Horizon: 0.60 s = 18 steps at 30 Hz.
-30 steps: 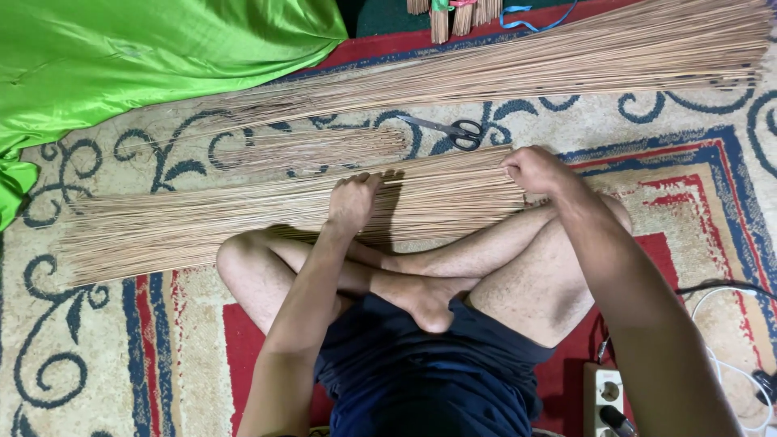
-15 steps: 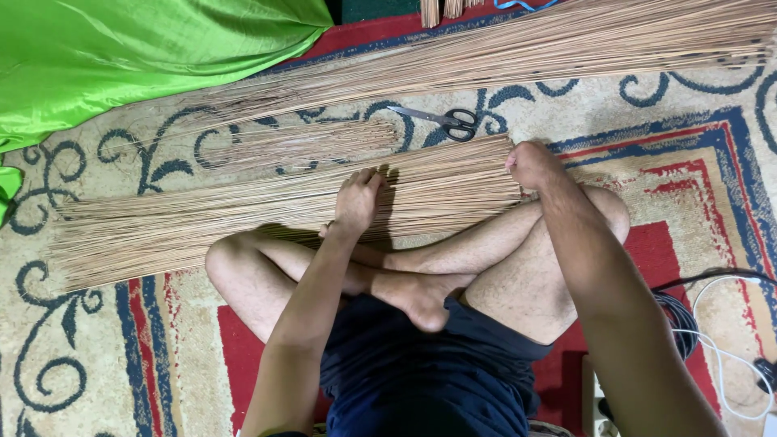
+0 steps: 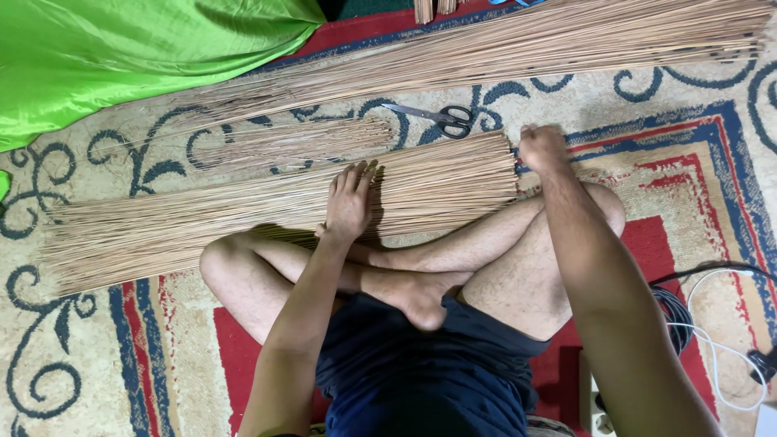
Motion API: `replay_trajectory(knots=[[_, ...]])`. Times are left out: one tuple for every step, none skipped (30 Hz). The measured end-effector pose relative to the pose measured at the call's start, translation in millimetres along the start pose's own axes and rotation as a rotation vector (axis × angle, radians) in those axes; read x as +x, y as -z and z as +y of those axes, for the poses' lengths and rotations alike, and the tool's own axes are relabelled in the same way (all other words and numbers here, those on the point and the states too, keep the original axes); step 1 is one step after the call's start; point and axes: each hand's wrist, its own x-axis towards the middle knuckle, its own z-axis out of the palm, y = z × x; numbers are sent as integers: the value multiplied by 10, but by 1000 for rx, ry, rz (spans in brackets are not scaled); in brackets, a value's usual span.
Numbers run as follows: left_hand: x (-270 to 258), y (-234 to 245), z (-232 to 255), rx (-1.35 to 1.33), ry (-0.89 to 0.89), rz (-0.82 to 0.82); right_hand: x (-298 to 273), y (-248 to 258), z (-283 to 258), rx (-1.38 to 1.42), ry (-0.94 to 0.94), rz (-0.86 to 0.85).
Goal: Trimming bundles of thin wooden sticks to a uniform length using scissors
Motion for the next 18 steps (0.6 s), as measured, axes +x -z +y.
replay_trajectory(knots=[[9,65,37,-37,12,-48,10,16,-12,67,-34,-63],[17,130,73,-75,24,-95,19,31,-25,133,-68,-127],[17,154,100,-75,25,-93,-161,156,-135,132,-66,-126],[16,177,126,-70,24,-149,-343,281,-245,147,-85,-166],[23,201,158,-66,22,-203,-522,413,-353,160,-103,-205],[12,146,150,-67,22,-201,-590,472,-419,159,-102,-203],[11,90,141,-42,10,-261,-660,532,-480,246,-121,-225],[13,30,133,-16,-2,-322,-727,590,-540,333,-139,-248],[8,50,150,-17,-2,-323,-699,518,-522,332,-141,-248],[5,66,167,4,-15,-363,-669,444,-504,470,-142,-277],[-11,83,179,25,-25,-404,-641,360,-490,607,-143,-307],[-16,68,175,24,-23,-407,-569,311,-431,605,-144,-310],[-11,56,170,33,-23,-423,-495,268,-373,604,-126,-281],[-6,46,167,42,-24,-440,-423,227,-315,603,-109,-253],[-5,39,164,43,-25,-438,-531,314,-411,604,-108,-250],[-1,34,161,49,-28,-442,-638,403,-508,581,-112,-285],[-1,28,161,54,-31,-447,-747,491,-602,558,-118,-320],[15,32,159,54,-32,-446,-706,486,-567,558,-118,-319]])
